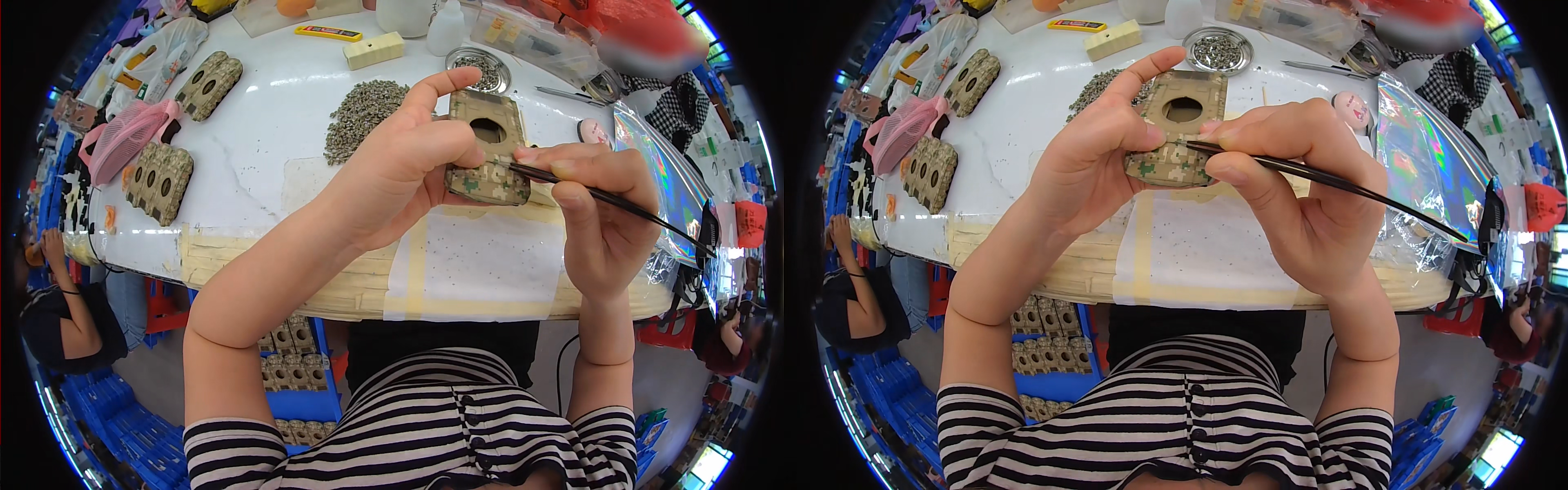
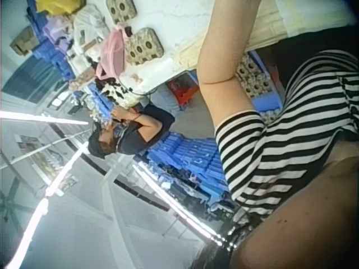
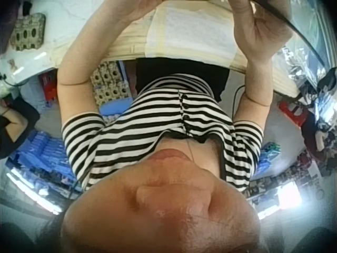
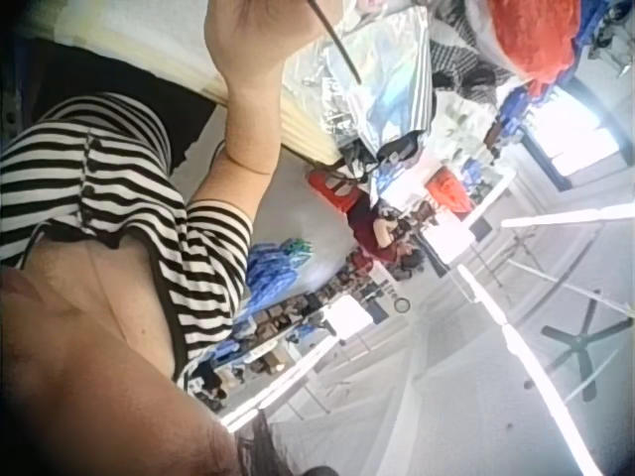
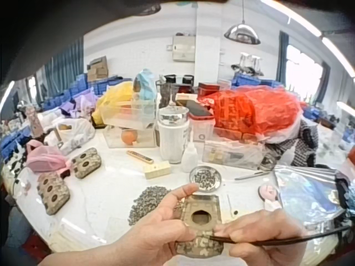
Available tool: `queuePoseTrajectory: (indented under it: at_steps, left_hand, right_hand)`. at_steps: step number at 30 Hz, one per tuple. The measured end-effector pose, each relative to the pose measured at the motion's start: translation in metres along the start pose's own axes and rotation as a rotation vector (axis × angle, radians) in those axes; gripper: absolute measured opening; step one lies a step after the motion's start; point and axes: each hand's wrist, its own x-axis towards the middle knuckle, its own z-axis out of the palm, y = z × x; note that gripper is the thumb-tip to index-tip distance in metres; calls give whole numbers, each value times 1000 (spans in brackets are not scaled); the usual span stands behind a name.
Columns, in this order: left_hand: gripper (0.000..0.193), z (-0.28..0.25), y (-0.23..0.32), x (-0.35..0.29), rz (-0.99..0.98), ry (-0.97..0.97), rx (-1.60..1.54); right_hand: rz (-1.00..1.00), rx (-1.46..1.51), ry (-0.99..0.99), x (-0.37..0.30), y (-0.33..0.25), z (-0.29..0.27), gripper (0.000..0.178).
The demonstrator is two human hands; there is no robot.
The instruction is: The person attaches small camouflage-patterned parts onto the top of a miniature tank body using a tool to pick up the pieces and place them into designated openings.
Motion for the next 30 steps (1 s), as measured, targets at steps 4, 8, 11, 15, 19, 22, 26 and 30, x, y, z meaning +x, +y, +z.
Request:
queuePoseTrajectory:
  at_steps: [4, 8, 11, 15, 19, 22, 26, 30]
  left_hand:
    - [67, -1, -1, 0, -4, 0, -13]
    - [68, 0, -2, 0, -1, 17, -8]
    - [71, 0, -2, 2, 16, 10, 13]
    - [73, -1, -1, 1, 15, 9, 34]
    - [73, 0, -2, 2, 22, 8, 46]
    - [73, -1, -3, 2, 23, 1, 51]
    - [73, -2, -4, 2, 30, 7, 58]
    - [73, -2, -3, 2, 37, -1, 55]
  right_hand:
    - [104, 9, -17, 1, -4, -2, 15]
    - [89, 134, 60, -1, -3, 3, 12]
    - [62, 229, 117, -5, -1, 8, 16]
    - [68, 162, 88, -3, 1, 4, 17]
    - [38, 172, 101, -4, 0, 7, 17]
    - [17, 185, 111, -4, -1, 8, 17]
    - [48, 186, 113, -4, -1, 8, 18]
    - [-11, 104, 98, -3, -3, 9, 18]
